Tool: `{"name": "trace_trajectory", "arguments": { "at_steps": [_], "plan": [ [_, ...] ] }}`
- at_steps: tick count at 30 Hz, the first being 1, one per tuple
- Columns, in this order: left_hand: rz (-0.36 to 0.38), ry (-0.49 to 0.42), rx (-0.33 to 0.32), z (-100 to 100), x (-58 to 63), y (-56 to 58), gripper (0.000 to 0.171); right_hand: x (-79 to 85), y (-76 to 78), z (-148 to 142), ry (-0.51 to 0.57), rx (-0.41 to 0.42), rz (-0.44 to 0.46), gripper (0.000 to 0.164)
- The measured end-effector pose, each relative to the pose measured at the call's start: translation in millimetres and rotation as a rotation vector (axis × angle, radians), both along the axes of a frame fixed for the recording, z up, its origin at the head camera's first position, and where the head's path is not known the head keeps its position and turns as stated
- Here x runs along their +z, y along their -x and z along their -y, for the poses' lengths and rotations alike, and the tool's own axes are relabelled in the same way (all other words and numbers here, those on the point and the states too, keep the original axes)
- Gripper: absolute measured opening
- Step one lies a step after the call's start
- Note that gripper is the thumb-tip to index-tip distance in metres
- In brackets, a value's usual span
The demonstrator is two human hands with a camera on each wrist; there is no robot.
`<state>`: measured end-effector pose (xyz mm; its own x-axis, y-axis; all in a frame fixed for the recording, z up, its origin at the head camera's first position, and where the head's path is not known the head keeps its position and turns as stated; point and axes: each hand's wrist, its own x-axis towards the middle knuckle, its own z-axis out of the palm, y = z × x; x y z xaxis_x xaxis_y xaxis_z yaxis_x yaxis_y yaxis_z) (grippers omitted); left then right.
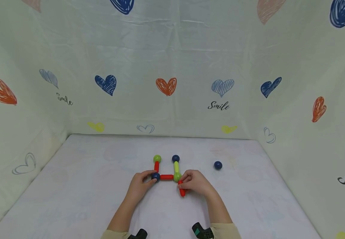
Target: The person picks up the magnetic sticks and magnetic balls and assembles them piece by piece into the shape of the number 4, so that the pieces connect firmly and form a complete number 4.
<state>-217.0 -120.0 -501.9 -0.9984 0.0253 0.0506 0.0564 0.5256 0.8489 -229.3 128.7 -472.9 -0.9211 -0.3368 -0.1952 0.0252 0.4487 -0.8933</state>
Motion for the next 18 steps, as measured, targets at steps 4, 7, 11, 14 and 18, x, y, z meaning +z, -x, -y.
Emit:
{"name": "trace_trajectory", "arguments": {
  "at_steps": [4, 7, 11, 14, 18],
  "plan": [
    [0.004, 0.01, 0.006, 0, 0.8, -0.7, 0.032, 0.0, -1.1, 4, -0.021, -0.032, 0.008, 0.02],
    [0.013, 0.019, 0.01, 0, 1.1, -1.1, 0.032, 0.2, -1.7, 7, -0.042, -0.06, 0.02, 0.023],
    [0.018, 0.019, 0.01, 0, 1.5, -1.3, 0.032, -0.3, -2.0, 9, -0.059, -0.086, 0.025, 0.025],
    [0.011, 0.016, 0.004, 0, 1.8, -1.2, 0.032, -1.3, -1.7, 10, -0.065, -0.09, 0.024, 0.027],
    [0.007, 0.008, -0.002, 0, 1.5, -1.1, 0.032, -3.1, -1.3, 12, -0.072, -0.09, 0.02, 0.028]
  ]
}}
